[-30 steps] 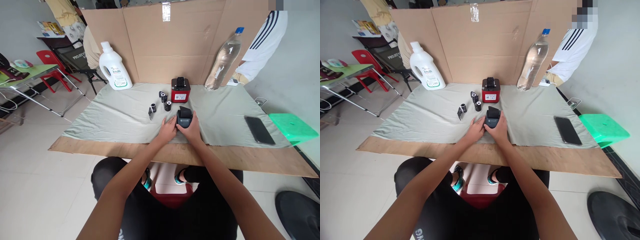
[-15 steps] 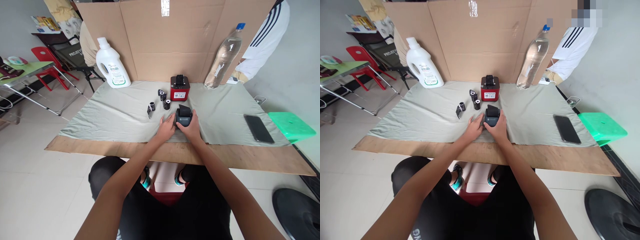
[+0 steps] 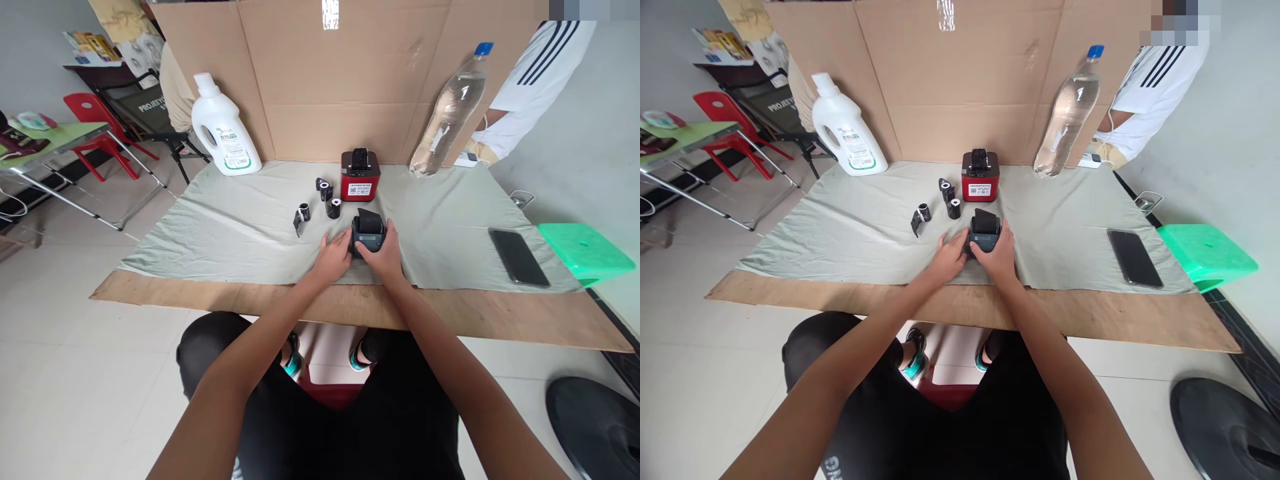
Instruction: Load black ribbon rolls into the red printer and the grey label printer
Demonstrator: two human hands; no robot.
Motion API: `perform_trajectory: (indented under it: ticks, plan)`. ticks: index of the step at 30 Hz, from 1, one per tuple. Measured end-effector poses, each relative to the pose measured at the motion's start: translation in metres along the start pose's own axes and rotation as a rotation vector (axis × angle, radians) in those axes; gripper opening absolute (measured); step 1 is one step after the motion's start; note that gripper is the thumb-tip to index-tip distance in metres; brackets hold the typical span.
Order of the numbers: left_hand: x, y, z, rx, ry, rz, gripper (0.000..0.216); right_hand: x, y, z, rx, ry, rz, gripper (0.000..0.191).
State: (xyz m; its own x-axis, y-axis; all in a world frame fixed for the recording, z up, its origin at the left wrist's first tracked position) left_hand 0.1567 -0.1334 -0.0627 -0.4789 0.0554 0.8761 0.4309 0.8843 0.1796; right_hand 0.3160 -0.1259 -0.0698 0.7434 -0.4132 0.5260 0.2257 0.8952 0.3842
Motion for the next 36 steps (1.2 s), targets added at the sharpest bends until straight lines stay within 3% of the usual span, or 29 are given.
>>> perform_trajectory:
  ticks: [24,36]
  plan:
    - [0.000,0.002,0.004,0.067,-0.033,0.042,0.070,0.004,0.004,-0.001,-0.044,0.034,0.004,0.089]
    - [0.008,0.003,0.008,0.077,-0.225,-0.064,0.077,0.005,0.006,0.000,-0.066,0.064,-0.003,0.088]
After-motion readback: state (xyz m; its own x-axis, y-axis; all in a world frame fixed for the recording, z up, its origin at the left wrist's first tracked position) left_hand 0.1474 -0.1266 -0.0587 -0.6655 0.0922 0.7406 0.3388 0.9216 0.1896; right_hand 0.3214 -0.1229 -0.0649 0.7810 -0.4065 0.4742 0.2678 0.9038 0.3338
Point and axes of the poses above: each hand's wrist, its own y-axis towards the middle knuckle, its own x-axis out of the back of the hand, z = x × y, the point moved 7 cm from there along y, towards the middle knuckle, and after that the axes turned 3 degrees about -x, right-handed, at the moved point
